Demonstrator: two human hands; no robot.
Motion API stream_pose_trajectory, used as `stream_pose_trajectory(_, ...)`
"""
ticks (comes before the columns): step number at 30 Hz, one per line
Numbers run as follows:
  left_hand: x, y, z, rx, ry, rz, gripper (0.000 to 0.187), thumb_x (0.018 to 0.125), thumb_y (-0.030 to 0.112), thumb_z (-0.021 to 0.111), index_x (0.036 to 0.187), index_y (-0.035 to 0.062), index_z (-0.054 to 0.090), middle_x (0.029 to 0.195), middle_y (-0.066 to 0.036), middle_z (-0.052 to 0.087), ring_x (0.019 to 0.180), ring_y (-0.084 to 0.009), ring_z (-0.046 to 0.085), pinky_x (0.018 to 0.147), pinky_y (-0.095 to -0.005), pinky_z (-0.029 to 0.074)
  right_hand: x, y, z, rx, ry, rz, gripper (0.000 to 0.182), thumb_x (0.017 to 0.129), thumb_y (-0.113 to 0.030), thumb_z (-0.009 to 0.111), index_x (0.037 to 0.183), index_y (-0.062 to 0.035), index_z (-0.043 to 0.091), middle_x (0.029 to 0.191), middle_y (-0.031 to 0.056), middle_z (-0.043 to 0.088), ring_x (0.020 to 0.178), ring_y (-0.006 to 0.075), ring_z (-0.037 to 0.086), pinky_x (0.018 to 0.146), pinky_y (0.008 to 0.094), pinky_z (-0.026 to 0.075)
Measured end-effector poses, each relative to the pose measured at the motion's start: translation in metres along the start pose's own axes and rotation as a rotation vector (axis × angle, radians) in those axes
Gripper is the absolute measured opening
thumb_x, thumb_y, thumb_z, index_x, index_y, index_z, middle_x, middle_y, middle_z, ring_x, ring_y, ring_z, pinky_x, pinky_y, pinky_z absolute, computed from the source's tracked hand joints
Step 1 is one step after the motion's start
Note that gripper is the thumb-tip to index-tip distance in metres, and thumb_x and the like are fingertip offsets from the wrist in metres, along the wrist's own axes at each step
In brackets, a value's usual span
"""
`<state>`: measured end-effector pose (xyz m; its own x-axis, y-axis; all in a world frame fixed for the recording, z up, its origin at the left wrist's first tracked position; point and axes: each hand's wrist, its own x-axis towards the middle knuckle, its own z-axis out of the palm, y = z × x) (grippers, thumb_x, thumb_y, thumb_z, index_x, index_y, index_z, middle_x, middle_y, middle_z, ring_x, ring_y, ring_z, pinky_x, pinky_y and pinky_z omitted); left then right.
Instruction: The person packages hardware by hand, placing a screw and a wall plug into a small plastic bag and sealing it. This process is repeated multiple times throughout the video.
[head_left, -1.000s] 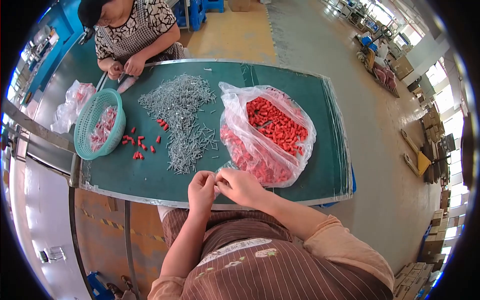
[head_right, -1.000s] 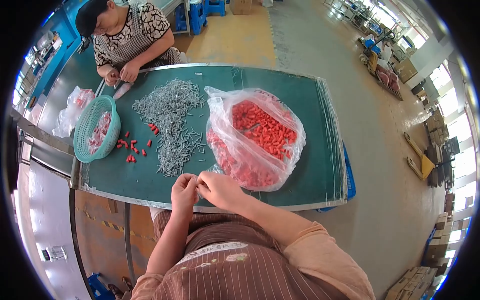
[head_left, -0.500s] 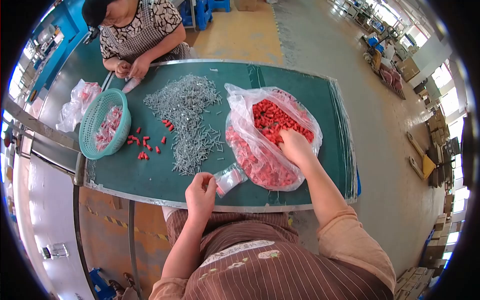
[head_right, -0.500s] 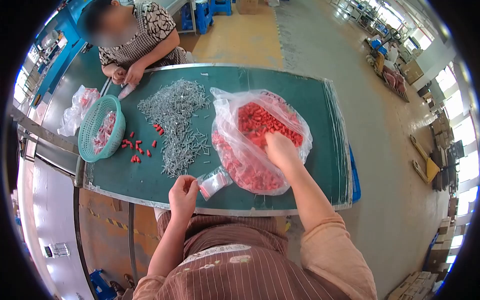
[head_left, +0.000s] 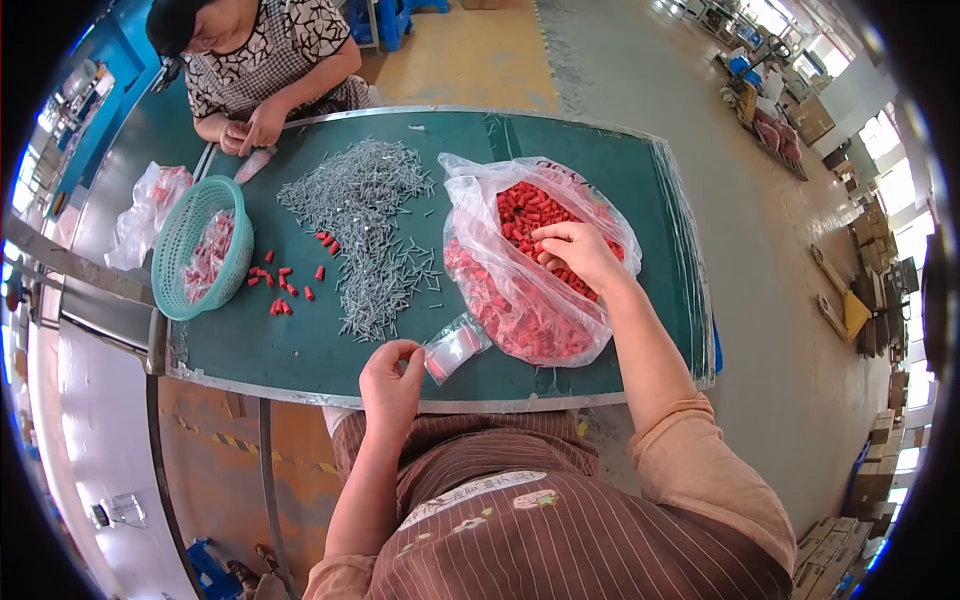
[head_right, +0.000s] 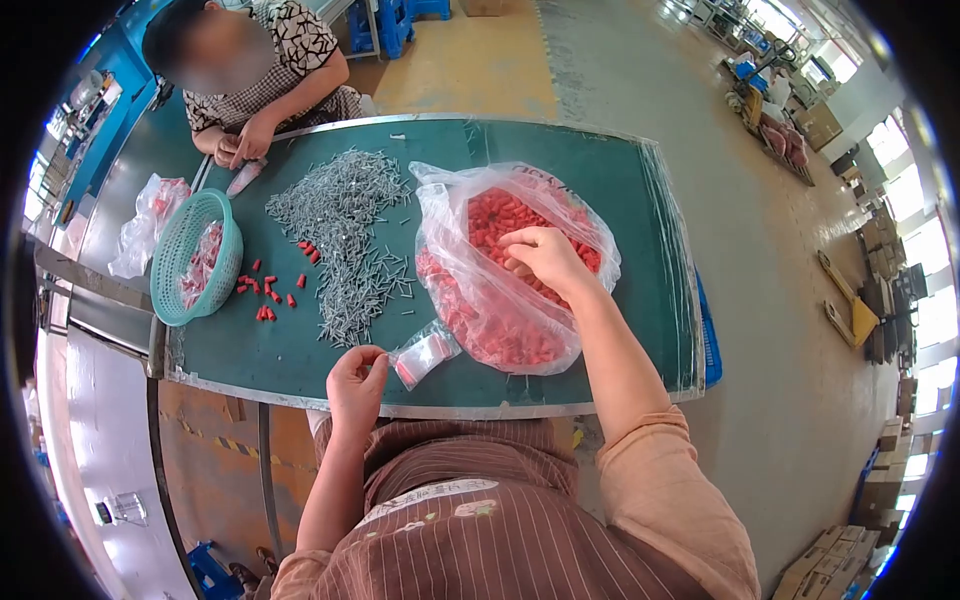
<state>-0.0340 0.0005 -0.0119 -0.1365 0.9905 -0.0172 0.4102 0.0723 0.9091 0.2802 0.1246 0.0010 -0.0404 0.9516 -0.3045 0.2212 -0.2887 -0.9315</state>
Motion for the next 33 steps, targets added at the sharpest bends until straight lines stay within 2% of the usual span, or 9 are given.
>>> stream_pose_trajectory(5, 0.004, 0.012, -0.003, 0.072, 0.025, 0.073, 0.01, 0.082, 0.009, 0.067, 0.088, 0.0001, 0.069, 0.071, -0.005, 0.063, 0.056, -0.0083, 0.046, 0.054, -0.026, 0.041, -0.023, -0.019, 0.012, -0.064, 0.029, -0.077, 0.022, 0.092, 0.001, 0.055, 0.11, 0.0064, 0.065, 0.095, 0.0131, 0.069, 0.084, 0.0162, 0.069, 0.073, 0.0271, 0.056)
stream_pose_trajectory(7, 0.006, 0.016, -0.004, 0.115, -0.001, 0.079, 0.01, 0.083, 0.01, 0.065, 0.088, 0.0017, 0.068, 0.08, -0.012, 0.067, 0.073, -0.0253, 0.065, 0.07, -0.033, 0.05, -0.037, -0.038, 0.027, -0.101, 0.033, -0.105, 0.019, 0.092, 0.001, 0.056, 0.107, 0.0064, 0.065, 0.093, 0.0126, 0.07, 0.081, 0.0154, 0.069, 0.072, 0.0266, 0.056)
stream_pose_trajectory(11, 0.009, 0.019, 0.002, 0.113, -0.004, 0.028, 0.011, 0.083, 0.012, 0.066, 0.088, 0.0021, 0.065, 0.08, -0.013, 0.068, 0.076, -0.0293, 0.067, 0.07, -0.0364, 0.051, -0.078, -0.072, 0.073, -0.247, -0.164, -0.195, 0.012, 0.091, -0.002, 0.059, 0.097, 0.0025, 0.068, 0.09, 0.0093, 0.07, 0.078, 0.013, 0.068, 0.071, 0.0266, 0.054)
stream_pose_trajectory(14, 0.011, 0.02, 0.009, 0.074, -0.026, -0.008, 0.011, 0.082, 0.012, 0.066, 0.087, 0.0021, 0.064, 0.078, -0.013, 0.068, 0.073, -0.0298, 0.067, 0.068, -0.0372, 0.051, -0.094, -0.07, 0.107, -0.371, -0.28, -0.37, 0.012, 0.089, -0.004, 0.06, 0.095, 0.0007, 0.069, 0.089, 0.0122, 0.069, 0.078, 0.0194, 0.068, 0.07, 0.0299, 0.052)
stream_pose_trajectory(15, 0.011, 0.021, 0.012, 0.052, -0.038, -0.023, 0.011, 0.082, 0.012, 0.066, 0.087, 0.0021, 0.064, 0.077, -0.013, 0.068, 0.073, -0.0299, 0.067, 0.068, -0.0373, 0.051, -0.094, -0.064, 0.115, -0.498, -0.245, -0.507, 0.012, 0.088, -0.006, 0.06, 0.095, -0.0001, 0.068, 0.088, 0.0157, 0.065, 0.079, 0.0295, 0.066, 0.069, 0.0364, 0.051)
stream_pose_trajectory(18, 0.01, 0.018, 0.017, 0.061, -0.024, 0.037, 0.009, 0.085, 0.01, 0.065, 0.087, 0.0008, 0.065, 0.069, -0.005, 0.064, 0.057, -0.0098, 0.056, 0.055, -0.0262, 0.045, -0.087, -0.044, 0.132, -0.702, -0.163, -0.667, 0.011, 0.087, -0.004, 0.057, 0.092, -0.0007, 0.066, 0.089, 0.017, 0.063, 0.08, 0.0352, 0.064, 0.069, 0.0418, 0.05)
stream_pose_trajectory(24, 0.008, 0.02, 0.017, -0.092, -0.087, -0.101, 0.013, 0.084, 0.013, 0.066, 0.085, 0.0002, 0.065, 0.072, -0.01, 0.068, 0.062, -0.018, 0.062, 0.06, -0.0318, 0.049, -0.091, -0.051, 0.14, -0.996, -0.203, -0.698, 0.003, 0.082, -0.003, 0.056, 0.082, -0.0008, 0.058, 0.086, 0.0162, 0.06, 0.08, 0.0372, 0.065, 0.069, 0.044, 0.053)
stream_pose_trajectory(28, 0.012, 0.008, 0.023, -0.212, -0.101, -0.179, 0.014, 0.085, 0.013, 0.066, 0.086, -0.0009, 0.065, 0.068, -0.006, 0.065, 0.059, -0.0107, 0.058, 0.055, -0.0277, 0.046, -0.076, -0.038, 0.136, -1.065, -0.222, -0.72, 0.009, 0.083, -0.005, 0.057, 0.089, 0.0001, 0.061, 0.082, 0.0166, 0.064, 0.077, 0.0343, 0.066, 0.065, 0.0425, 0.053)
stream_pose_trajectory(33, 0.012, 0.001, 0.015, -0.252, -0.12, -0.286, 0.014, 0.086, 0.013, 0.067, 0.087, -0.0016, 0.065, 0.07, -0.002, 0.065, 0.061, -0.0052, 0.055, 0.054, -0.0224, 0.042, -0.078, -0.043, 0.115, -0.481, -0.243, -0.267, 0.021, 0.092, -0.018, 0.061, 0.101, 0.0006, 0.066, 0.069, 0.0136, 0.064, 0.065, 0.0231, 0.065, 0.058, 0.036, 0.049)
